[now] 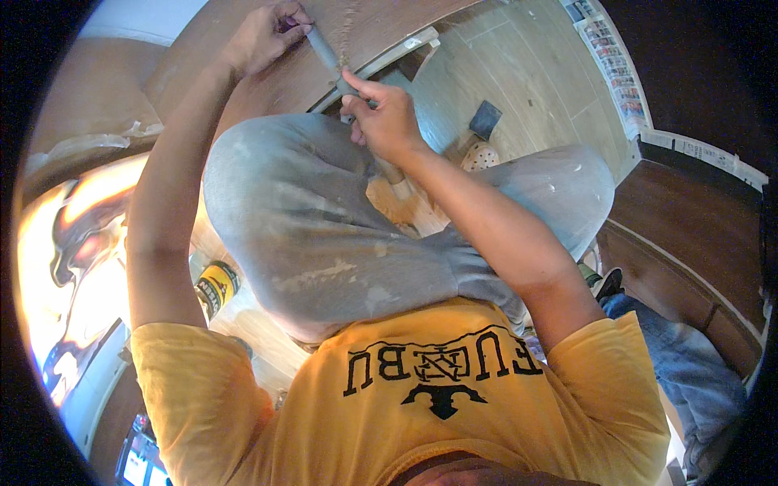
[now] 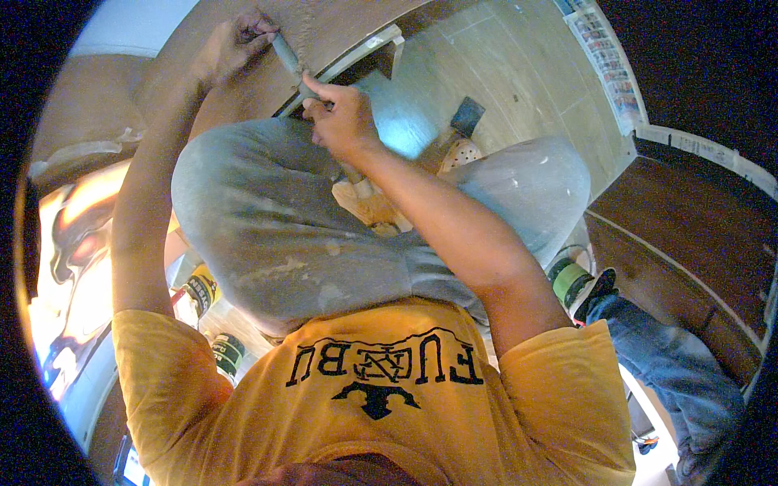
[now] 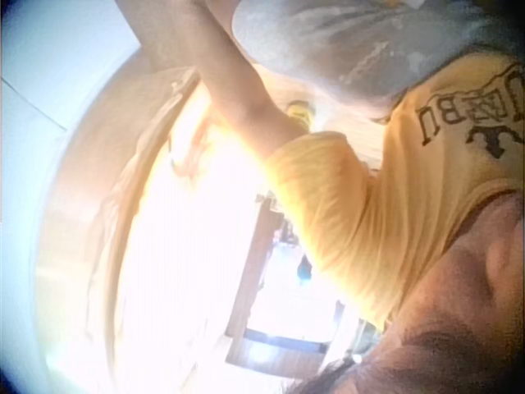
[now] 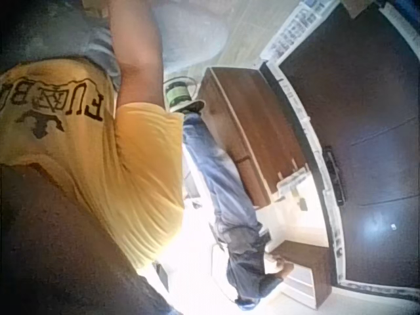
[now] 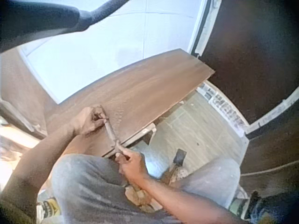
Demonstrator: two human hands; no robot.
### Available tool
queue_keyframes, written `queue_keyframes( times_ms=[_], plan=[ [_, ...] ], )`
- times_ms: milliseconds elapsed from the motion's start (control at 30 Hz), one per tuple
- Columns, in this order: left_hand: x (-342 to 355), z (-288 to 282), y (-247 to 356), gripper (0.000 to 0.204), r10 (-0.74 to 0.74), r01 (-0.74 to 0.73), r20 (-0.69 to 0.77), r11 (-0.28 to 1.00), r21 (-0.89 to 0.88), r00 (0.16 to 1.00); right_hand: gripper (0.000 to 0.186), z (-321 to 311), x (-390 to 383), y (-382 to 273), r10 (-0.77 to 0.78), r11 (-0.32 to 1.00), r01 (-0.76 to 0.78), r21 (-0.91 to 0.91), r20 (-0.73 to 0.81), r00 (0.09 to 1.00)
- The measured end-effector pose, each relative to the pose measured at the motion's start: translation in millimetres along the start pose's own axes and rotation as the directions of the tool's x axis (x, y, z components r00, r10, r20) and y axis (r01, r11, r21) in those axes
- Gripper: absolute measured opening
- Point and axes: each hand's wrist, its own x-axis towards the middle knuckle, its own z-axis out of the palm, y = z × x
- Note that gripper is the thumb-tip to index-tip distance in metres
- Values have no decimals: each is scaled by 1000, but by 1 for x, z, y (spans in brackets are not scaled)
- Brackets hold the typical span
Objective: The person sits on the floor and uses a chisel to carve a decorative pattern into a wooden board. They then use scissors to trim the carved material and a sanding block to smooth the surface.
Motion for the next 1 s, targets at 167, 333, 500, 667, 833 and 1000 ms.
queue_keyframes(
  times_ms=[167, 333, 500, 667, 833, 1000],
  plan=[
    [-18, 21, 12, 14, 195, -193, 27, 980, -56, 980, 46, -11, -39, 13, 9, 1000, -9, 6, -18, 1000],
    [-41, 25, 60, 12, 246, -250, 130, 968, 18, 961, 48, -12, -71, 33, 47, 998, -45, 39, -46, 998],
    [-39, 31, 43, 11, 366, -373, 107, 926, 56, 924, 47, -3, -78, 27, 97, 990, -93, 106, -38, 995],
    [-36, 32, 36, 13, 361, -363, 37, 929, 67, 932, 46, 3, -63, 44, -105, 991, 98, -93, -80, 991],
    [-21, 11, 15, 7, 76, -80, 52, 994, 78, 996, 44, 16, -23, 29, -177, 980, 166, -113, -100, 979],
    [-22, -16, 9, 19, 16, -21, 69, 996, 82, 998, 43, 26, 4, 25, -211, 970, 202, -134, -53, 976]
  ],
)
